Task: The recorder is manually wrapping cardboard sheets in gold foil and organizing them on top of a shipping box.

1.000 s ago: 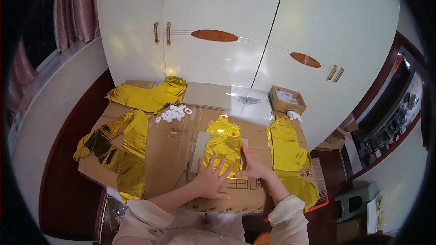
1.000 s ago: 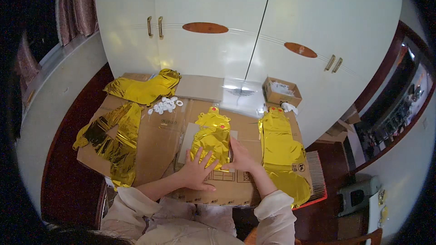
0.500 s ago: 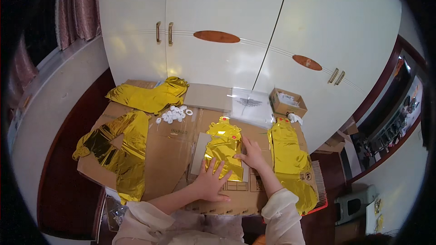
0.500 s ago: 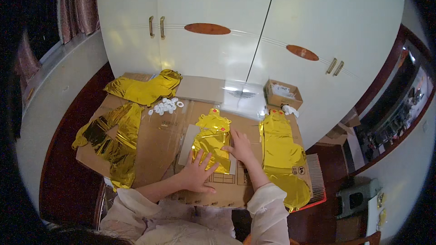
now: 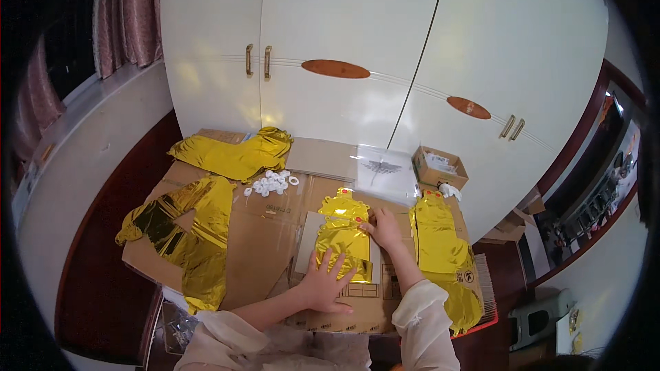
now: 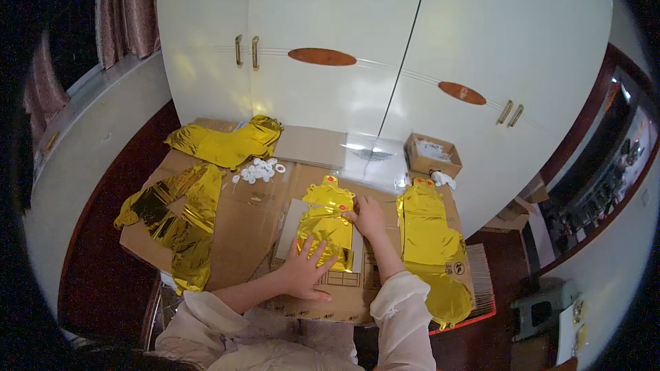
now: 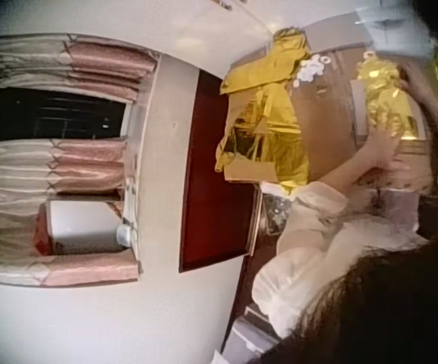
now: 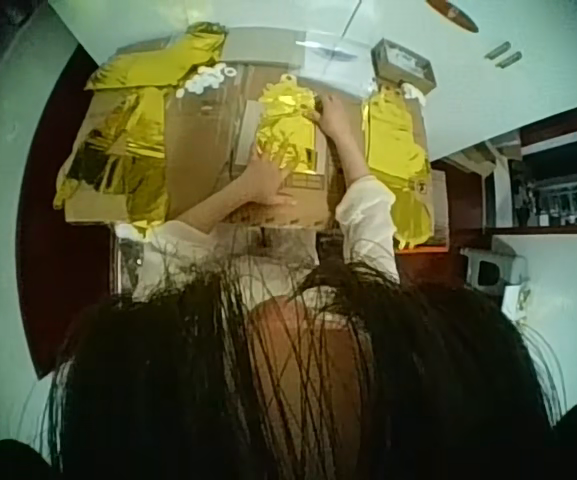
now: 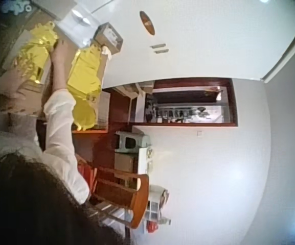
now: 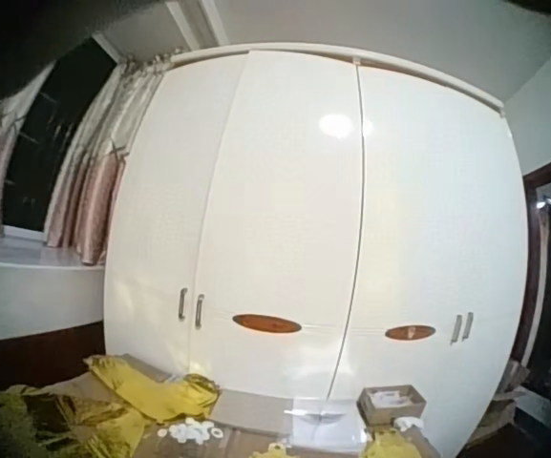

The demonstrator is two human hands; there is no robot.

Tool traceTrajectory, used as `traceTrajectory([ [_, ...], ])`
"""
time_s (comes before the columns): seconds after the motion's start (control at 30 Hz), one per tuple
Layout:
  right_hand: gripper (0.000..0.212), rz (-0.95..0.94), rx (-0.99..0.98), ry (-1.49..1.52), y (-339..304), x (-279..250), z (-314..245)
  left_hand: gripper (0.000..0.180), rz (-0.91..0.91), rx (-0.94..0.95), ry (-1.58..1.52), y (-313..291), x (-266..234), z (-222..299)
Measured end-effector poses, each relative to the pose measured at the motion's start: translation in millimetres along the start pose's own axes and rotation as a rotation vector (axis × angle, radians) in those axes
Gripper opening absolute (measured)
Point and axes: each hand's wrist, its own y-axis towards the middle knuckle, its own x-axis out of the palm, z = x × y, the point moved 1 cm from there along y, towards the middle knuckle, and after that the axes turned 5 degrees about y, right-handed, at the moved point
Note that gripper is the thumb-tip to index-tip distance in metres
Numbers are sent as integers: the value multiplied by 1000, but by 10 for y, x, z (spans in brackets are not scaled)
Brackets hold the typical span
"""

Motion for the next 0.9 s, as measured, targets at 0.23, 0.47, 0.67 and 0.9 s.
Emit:
traceTrajectory([
  [0.23, 42, 41, -65, -92, -105, -10, -66, 103, 20, -13, -1, -45, 39, 97],
  [0.47, 40, 35, -110, -66, -267, -25, -72, 101, -19, -11, -13, -198, -81, 264],
  [0.67, 41, 49, -220, -248, -513, -43, -238, 98, -37, -46, 28, -426, -118, 528],
  [0.9, 46, 31, -197, -372, -1048, -153, -558, 87, 139, -114, -47, -672, -78, 736],
])
